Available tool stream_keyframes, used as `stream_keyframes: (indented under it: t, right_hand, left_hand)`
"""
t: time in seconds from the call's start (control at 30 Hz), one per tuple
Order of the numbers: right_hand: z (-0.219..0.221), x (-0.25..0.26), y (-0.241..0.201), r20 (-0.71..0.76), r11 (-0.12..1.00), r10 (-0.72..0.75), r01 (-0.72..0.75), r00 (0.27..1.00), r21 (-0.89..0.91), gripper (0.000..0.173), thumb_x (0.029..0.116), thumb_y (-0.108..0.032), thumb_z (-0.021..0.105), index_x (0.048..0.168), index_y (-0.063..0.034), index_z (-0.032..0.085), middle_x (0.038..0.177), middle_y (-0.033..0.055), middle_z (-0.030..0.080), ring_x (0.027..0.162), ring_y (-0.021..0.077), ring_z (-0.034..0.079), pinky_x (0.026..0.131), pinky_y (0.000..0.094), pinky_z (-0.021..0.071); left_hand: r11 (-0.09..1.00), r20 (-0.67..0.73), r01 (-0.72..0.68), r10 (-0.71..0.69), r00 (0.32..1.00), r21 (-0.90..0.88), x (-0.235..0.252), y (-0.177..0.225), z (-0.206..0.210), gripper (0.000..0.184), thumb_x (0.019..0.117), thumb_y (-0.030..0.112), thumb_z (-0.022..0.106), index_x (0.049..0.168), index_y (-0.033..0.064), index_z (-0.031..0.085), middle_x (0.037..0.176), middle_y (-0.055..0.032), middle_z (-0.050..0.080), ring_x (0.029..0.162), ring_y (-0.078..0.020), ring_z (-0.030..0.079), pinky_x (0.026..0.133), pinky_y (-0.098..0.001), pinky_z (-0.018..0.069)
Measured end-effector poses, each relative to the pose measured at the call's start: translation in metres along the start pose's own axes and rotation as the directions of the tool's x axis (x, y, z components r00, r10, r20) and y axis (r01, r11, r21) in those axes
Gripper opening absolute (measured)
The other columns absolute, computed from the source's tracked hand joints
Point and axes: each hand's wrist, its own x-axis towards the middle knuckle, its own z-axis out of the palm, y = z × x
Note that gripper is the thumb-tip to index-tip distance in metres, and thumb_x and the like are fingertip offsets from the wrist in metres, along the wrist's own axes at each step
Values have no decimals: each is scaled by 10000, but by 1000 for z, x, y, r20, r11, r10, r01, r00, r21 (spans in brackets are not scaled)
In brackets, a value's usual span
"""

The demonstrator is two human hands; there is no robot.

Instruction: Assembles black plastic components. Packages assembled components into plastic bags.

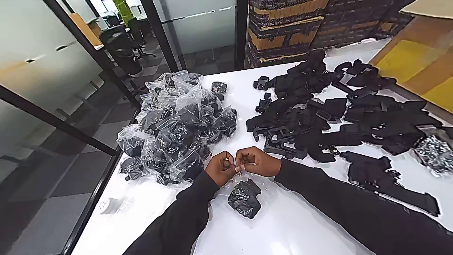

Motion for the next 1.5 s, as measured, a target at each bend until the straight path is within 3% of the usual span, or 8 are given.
stream_keyframes:
  t: [0.2,0.33,0.5,0.7,1.13,1.3,1.5]
  right_hand:
    - [-3,-1,2,1,1000,9,-9,1000,15,106,907,-15,617,1002,-29,660,872,-24,664,734,13,617,667,203,534]
    - [-4,0,2,-20,999,21,-20,1000,26,123,916,-2,602,1011,-36,671,845,-40,666,699,3,600,636,197,516]
    - [-1,0,-2,-29,996,47,-45,998,75,95,931,-53,698,1020,-53,663,871,-40,694,741,24,651,682,217,561]
    - [0,1,-5,-61,991,118,-114,991,63,105,904,-10,671,992,-66,666,838,-60,681,703,6,631,650,201,546]
    - [3,1,-5,-170,991,130,-134,977,-16,93,883,-23,646,964,-67,661,793,-60,654,652,3,593,598,193,509]
    - [3,2,-9,-252,976,216,-211,943,50,111,905,-6,572,975,-73,626,803,-33,663,635,68,641,608,257,575]
    - [5,0,-6,-135,993,111,-114,985,-16,103,928,-61,643,1031,-64,644,861,-55,661,709,6,622,637,194,534]
  left_hand:
    - [1000,26,-7,7,1000,-3,0,0,-1,189,913,0,673,1040,29,536,751,-6,688,631,-71,657,613,-249,560]
    - [1000,25,3,-3,1000,-21,0,1,0,187,915,-8,657,1040,36,525,748,-4,685,621,-78,662,601,-252,567]
    - [1000,22,-2,2,1000,11,0,1,1,197,915,10,682,1045,18,535,742,-13,679,613,-66,644,596,-239,550]
    - [999,33,6,-8,999,47,0,2,2,170,921,3,655,1044,10,538,758,-17,671,632,-66,646,620,-241,558]
    - [997,34,8,-10,999,75,2,1,0,152,928,24,639,1029,12,525,722,-8,616,601,-70,599,593,-252,534]
    - [998,53,19,-23,998,63,1,3,1,177,908,10,646,1030,23,518,688,7,616,577,-62,597,579,-241,524]
    - [998,29,3,-5,1000,57,0,2,1,172,914,6,641,1034,18,518,693,4,614,583,-66,598,588,-246,531]
